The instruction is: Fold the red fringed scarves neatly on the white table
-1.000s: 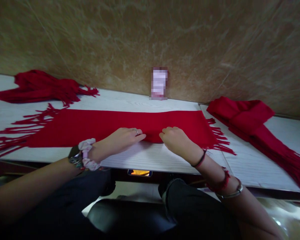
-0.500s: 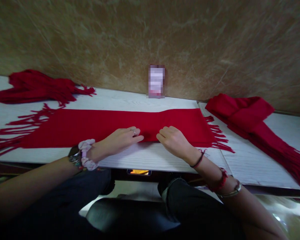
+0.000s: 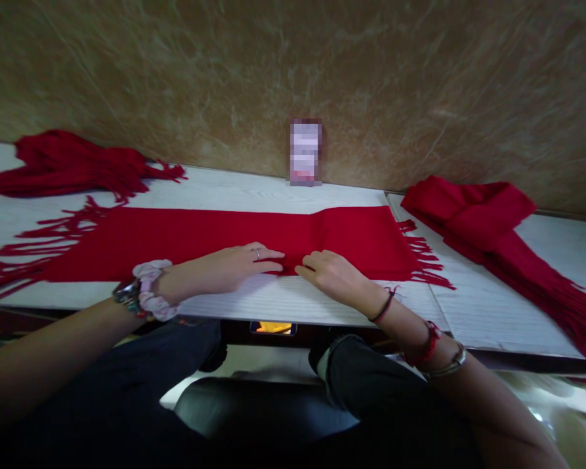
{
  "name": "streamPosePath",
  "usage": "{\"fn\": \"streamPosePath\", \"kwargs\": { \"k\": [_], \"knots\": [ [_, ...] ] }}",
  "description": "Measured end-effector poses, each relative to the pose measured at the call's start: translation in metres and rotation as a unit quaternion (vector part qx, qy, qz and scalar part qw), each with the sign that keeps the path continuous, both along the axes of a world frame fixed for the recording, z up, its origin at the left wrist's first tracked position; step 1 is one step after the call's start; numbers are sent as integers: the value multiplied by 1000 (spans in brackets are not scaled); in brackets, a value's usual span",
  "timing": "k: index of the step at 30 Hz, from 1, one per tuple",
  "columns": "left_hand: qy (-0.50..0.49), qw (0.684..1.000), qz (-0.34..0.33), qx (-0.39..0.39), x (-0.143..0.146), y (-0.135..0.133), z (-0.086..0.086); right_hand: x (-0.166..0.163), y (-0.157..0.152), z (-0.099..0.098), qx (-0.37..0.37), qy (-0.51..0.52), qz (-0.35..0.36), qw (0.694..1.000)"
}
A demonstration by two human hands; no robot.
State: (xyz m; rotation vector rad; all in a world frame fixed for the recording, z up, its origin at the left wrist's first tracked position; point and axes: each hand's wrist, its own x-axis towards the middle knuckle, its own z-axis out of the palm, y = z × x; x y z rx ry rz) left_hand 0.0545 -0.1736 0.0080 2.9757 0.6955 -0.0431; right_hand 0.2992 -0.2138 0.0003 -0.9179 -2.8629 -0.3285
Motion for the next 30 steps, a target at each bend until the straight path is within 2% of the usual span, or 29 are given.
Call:
{"fn": "streamPosePath", "kwargs": {
  "k": [8, 12, 19, 23, 25, 28, 30],
  "knots": [
    [-17, 997, 33, -63, 14, 0, 7, -8, 4, -3, -48, 62, -58, 995],
    [14, 991, 78, -108, 16, 3, 10, -10, 4, -3, -52, 54, -73, 995],
    [87, 959, 220, -154, 14, 0, 14, -3, 0, -8, -12, 38, -39, 998],
    [80, 945, 299, -100, 8, 7, 7, -1, 2, -10, 3, 22, -24, 999],
    [68, 957, 274, -58, 8, 11, 3, -1, 2, -9, 6, 22, -18, 1000],
    [49, 987, 146, -45, 13, 17, 2, -1, 1, -7, 13, 22, -14, 1000],
    [59, 993, 81, -67, 17, 21, 3, 0, 0, -7, 18, 24, -14, 999]
  ]
}}
